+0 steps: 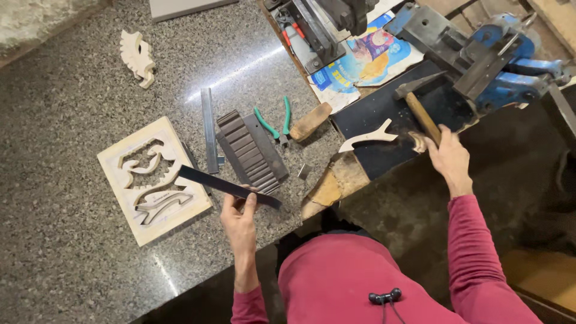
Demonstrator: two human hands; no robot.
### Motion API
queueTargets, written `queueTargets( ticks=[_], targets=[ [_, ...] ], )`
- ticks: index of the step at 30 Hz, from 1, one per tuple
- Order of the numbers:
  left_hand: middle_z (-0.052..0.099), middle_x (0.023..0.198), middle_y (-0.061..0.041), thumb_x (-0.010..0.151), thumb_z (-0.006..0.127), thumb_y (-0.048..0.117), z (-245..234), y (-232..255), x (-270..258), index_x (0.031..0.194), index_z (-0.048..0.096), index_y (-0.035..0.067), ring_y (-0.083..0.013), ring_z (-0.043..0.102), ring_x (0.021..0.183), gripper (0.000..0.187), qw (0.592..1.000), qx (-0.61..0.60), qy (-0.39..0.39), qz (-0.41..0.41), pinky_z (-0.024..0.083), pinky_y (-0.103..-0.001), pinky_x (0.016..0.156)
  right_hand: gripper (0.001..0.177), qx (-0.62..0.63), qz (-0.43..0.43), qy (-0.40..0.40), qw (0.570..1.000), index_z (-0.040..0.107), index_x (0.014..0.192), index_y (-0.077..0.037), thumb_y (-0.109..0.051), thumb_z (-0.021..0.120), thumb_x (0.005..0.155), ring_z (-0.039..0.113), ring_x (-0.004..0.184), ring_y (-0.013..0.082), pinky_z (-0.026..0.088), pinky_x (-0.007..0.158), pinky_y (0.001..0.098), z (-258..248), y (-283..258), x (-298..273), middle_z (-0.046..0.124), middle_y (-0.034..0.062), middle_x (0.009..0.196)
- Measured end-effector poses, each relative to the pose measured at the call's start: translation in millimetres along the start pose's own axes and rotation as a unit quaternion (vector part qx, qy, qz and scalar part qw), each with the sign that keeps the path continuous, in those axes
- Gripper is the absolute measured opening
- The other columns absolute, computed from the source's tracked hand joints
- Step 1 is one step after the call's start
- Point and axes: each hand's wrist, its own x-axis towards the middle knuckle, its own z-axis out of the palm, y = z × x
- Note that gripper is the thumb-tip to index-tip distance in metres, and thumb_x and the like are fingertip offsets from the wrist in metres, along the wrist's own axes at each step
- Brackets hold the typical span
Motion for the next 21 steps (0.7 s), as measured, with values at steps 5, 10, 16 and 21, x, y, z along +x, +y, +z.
queueTargets(
  ticks=[5, 10, 16, 21],
  targets=[
    [0.068, 0.102, -0.005, 0.098, 0.065, 0.001, -5.0, -4.6, -2.9, 0.119, 0.062, -0.003, -0.0141, 0.069, 0.094, 0.022, 1.000, -0.020, 0.016, 0.016, 0.063, -0.031, 0.081, 0.049, -0.031, 0.076, -0.062, 0.995, 0.066, 0.135, -0.010, -0.048, 0.066, 0.104, 0.069, 0.095, 0.0422, 0.053, 0.080, 0.0509, -28.0, -20.7, -1.0, 0.073, 0.0223, 0.103],
    [0.068, 0.101, -0.007, 0.097, 0.066, 0.001, -19.4, -6.8, -0.5, 0.119, 0.064, -0.003, -0.0136, 0.068, 0.094, 0.023, 0.999, 0.013, 0.031, 0.017, 0.061, -0.030, 0.083, 0.032, 0.254, 0.182, -0.104, 0.944, 0.068, 0.122, -0.005, -0.033, 0.067, 0.107, 0.059, 0.065, 0.0171, 0.046, 0.061, 0.0336, -81.7, -63.3, -36.3, 0.067, 0.0127, 0.082],
    [0.066, 0.102, -0.005, 0.096, 0.067, 0.001, -31.8, -2.2, 13.8, 0.118, 0.063, -0.004, -0.0134, 0.068, 0.094, 0.023, 0.999, -0.004, 0.033, 0.025, 0.061, -0.030, 0.084, 0.019, 0.515, 0.153, -0.195, 0.821, 0.067, 0.106, -0.007, -0.020, 0.069, 0.093, 0.052, 0.050, 0.0050, 0.039, 0.045, 0.0236, -121.9, -138.6, -104.4, 0.058, -0.0051, 0.066],
    [0.068, 0.099, -0.005, 0.095, 0.071, 0.003, -33.9, 6.9, 31.7, 0.118, 0.064, -0.002, -0.0128, 0.068, 0.090, 0.024, 0.996, 0.060, -0.015, 0.060, 0.059, -0.027, 0.080, 0.026, 0.393, 0.162, -0.230, 0.875, 0.071, 0.109, -0.002, -0.019, 0.076, 0.089, 0.050, 0.050, 0.0061, 0.039, 0.044, 0.0262, -105.1, -227.9, -156.5, 0.059, -0.0004, 0.062]
  ],
)
